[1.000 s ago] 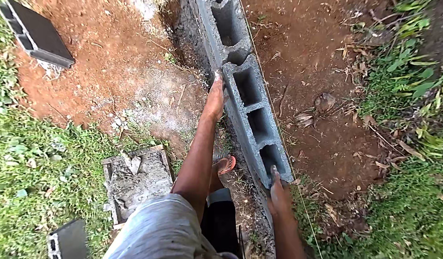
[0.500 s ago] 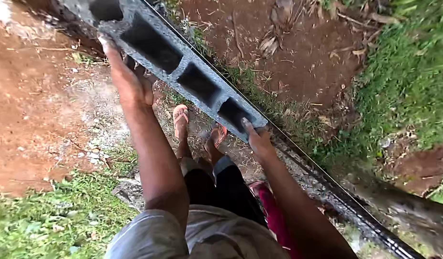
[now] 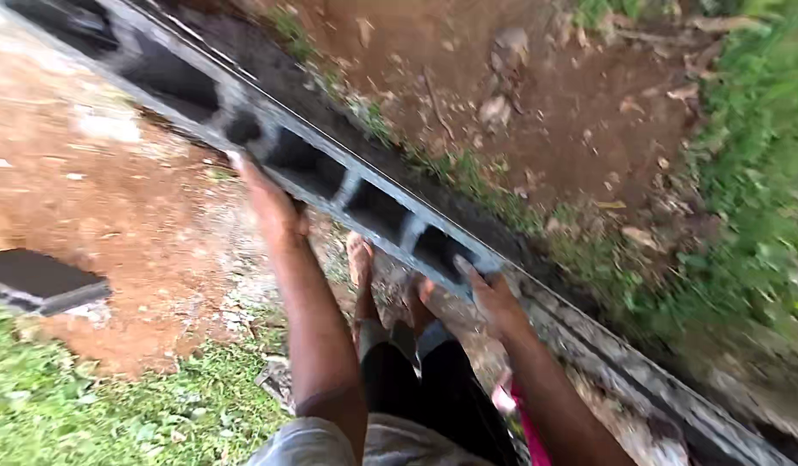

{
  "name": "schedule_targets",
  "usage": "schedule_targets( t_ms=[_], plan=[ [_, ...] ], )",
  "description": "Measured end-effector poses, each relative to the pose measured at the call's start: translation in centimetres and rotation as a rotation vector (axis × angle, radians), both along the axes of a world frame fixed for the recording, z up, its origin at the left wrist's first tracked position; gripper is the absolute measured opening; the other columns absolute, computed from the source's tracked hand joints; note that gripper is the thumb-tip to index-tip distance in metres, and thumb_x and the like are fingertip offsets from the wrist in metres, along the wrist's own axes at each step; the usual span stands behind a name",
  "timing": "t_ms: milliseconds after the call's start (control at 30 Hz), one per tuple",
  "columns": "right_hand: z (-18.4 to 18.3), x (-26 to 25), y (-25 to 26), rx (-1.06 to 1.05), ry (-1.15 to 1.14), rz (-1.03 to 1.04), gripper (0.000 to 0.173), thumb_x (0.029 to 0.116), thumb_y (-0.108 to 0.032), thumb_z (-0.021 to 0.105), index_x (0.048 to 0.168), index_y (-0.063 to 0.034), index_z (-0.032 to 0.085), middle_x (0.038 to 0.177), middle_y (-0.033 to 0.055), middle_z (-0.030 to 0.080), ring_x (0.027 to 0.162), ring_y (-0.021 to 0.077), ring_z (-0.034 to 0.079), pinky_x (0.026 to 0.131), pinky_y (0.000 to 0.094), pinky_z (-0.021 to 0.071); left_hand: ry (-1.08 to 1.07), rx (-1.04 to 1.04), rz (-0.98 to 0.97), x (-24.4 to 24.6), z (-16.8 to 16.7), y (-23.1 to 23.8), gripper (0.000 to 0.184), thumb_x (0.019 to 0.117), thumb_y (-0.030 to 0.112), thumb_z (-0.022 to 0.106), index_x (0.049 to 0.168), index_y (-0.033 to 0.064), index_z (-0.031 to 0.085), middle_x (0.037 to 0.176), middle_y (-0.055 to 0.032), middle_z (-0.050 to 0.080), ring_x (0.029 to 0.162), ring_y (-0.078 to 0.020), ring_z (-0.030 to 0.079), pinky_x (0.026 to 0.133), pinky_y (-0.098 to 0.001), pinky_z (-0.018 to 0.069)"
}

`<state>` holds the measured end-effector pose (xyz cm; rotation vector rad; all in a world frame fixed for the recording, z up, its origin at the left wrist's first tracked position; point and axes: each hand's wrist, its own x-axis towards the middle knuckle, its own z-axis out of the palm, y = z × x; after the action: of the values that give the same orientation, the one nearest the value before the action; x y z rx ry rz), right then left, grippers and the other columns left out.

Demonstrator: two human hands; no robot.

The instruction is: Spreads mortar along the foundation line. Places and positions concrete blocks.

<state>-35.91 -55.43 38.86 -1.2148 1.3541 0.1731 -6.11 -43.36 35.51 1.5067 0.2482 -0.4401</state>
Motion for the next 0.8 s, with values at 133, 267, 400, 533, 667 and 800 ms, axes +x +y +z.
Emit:
schedule_targets(
  t_ms=[133, 267, 400, 533, 667, 800],
  plan=[
    [0.4, 0.2, 0.5, -0.015, 0.009, -0.014, 0.042, 0.104, -0.028, 0.062, 0.135, 0.0005, 0.058, 0.122, 0.01, 0.07, 0.112, 0.0093, 0.067, 0.1, 0.0304, 0.0556, 0.097, 0.039, 0.068, 0.5, -0.3, 0.4, 0.069, 0.1096, 0.057, 0.013, 0.146, 0.0124, 0.05, 0.131, -0.0102, 0.066, 0.118, -0.0235, 0.066, 0.096, -0.0503, 0.0576],
    [0.5, 0.5, 0.3, -0.027, 0.005, 0.009, 0.043, 0.1043, -0.028, 0.061, 0.136, 0.0007, 0.057, 0.124, 0.0107, 0.069, 0.115, 0.0104, 0.066, 0.103, 0.032, 0.0539, 0.133, 0.062, 0.072, 0.9, -0.1, 0.3, 0.067, 0.1101, 0.056, 0.014, 0.142, 0.0116, 0.053, 0.126, -0.0106, 0.068, 0.113, -0.0228, 0.067, 0.092, -0.0498, 0.058],
    [0.7, 0.3, 0.7, -0.041, 0.033, 0.008, 0.044, 0.1036, -0.03, 0.062, 0.136, 0.0002, 0.058, 0.124, 0.0116, 0.069, 0.115, 0.0125, 0.066, 0.103, 0.0354, 0.054, 0.11, 0.072, 0.03, 0.1, -0.1, 1.2, 0.073, 0.1065, 0.065, 0.014, 0.144, 0.0163, 0.053, 0.131, -0.0083, 0.067, 0.116, -0.0222, 0.066, 0.094, -0.0506, 0.058],
    [0.7, -0.2, 0.6, -0.039, 0.06, 0.036, 0.05, 0.103, -0.039, 0.061, 0.133, 0.0005, 0.06, 0.119, 0.0137, 0.071, 0.109, 0.0174, 0.068, 0.098, 0.0415, 0.056, 0.197, 0.119, -0.008, 0.5, -0.6, 2.1, 0.079, 0.1012, 0.075, 0.017, 0.15, 0.0212, 0.048, 0.135, -0.0121, 0.064, 0.116, -0.0284, 0.065, 0.089, -0.0542, 0.0573],
    [1.9, -1.6, 0.3, -0.022, 0.066, 0.056, 0.055, 0.1072, -0.043, 0.052, 0.137, 0.0026, 0.055, 0.126, 0.0208, 0.064, 0.112, 0.0263, 0.066, 0.093, 0.0497, 0.0579, 0.264, 0.144, -0.055, 1.1, 0.4, 2.9, 0.072, 0.1069, 0.065, 0.021, 0.152, 0.0143, 0.044, 0.137, -0.0198, 0.061, 0.117, -0.0348, 0.064, 0.088, -0.0569, 0.0581],
    [3.1, -4.0, 0.3, -0.087, 0.063, -0.033, 0.059, 0.1097, -0.041, 0.045, 0.153, -0.0017, 0.042, 0.144, 0.023, 0.055, 0.127, 0.0326, 0.06, 0.1, 0.0549, 0.0535, 0.304, 0.187, -0.21, 2.1, 2.1, 4.3, 0.064, 0.1117, 0.052, 0.025, 0.161, 0.0116, 0.029, 0.15, -0.0228, 0.05, 0.123, -0.0349, 0.062, 0.093, -0.0527, 0.0574]
  ],
)
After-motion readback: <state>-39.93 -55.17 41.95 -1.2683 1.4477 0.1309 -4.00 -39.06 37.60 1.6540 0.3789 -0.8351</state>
